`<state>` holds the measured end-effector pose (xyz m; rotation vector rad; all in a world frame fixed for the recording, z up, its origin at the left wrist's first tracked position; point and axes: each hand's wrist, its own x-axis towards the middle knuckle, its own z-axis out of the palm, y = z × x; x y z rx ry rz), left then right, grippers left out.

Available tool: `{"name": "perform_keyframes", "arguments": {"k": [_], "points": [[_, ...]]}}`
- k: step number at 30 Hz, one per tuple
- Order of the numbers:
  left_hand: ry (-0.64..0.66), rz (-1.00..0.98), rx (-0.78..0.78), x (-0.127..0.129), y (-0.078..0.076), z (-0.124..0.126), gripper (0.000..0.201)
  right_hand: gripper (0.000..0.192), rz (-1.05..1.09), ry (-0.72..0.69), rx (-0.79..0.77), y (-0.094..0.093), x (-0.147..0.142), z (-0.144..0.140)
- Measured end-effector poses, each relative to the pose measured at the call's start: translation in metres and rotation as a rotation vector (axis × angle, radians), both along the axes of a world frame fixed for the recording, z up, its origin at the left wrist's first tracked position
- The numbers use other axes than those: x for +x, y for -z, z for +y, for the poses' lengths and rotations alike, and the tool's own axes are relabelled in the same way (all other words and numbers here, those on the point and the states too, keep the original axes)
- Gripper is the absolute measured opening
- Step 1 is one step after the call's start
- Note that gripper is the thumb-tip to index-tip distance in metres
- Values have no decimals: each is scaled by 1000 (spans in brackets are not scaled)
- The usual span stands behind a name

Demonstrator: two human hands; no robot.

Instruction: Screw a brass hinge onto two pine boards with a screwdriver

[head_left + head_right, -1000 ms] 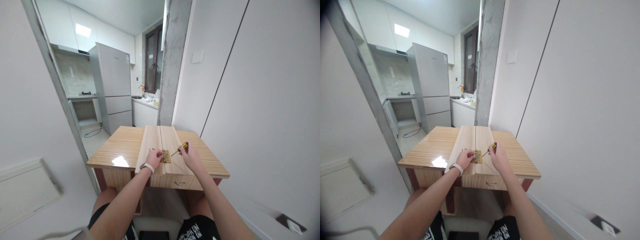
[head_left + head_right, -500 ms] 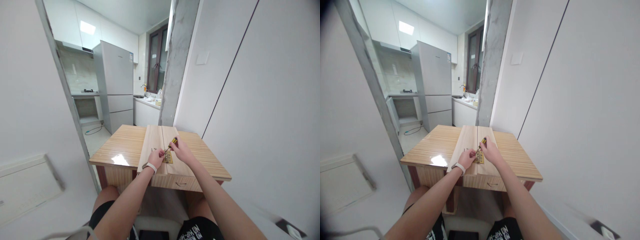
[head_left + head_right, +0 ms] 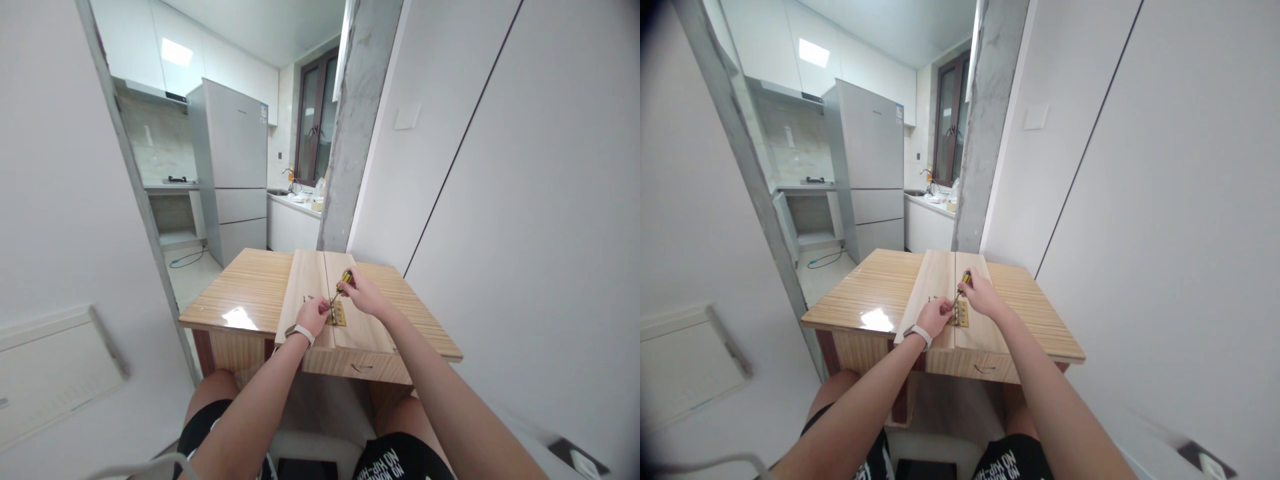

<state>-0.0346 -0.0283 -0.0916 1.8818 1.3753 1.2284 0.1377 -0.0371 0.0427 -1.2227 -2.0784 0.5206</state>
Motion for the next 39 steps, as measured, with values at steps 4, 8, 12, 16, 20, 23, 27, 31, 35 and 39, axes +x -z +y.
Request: {"name": "perform_keyframes", "arguments": {"k": [4,8,12,16,20,23,27,31,35,39], "points": [[10,2,-14,0,0,2,14,16,-43,-110,-29,-14,-4,8],[8,20,-27,0,2,3,15,30,-113,-52,63,-23,-10,12],[2,30,-22,0,4,5,15,29,-194,-43,113,-25,-13,18],[0,22,-17,0,6,5,14,20,-272,-59,119,-29,-16,21],[22,-7,-15,-1,6,5,15,15,-368,-27,209,-34,-23,18],[30,-7,-26,0,4,4,15,15,-414,29,267,-32,-28,17],[19,9,-8,0,0,0,8,17,-445,129,283,-27,-31,21],[-7,22,10,0,-1,-1,4,27,-486,185,261,-26,-31,23],[-10,6,7,0,-1,1,6,23,-442,101,278,-30,-29,17],[-10,12,-17,1,-3,1,8,13,-294,-36,275,-35,-26,10]]}}
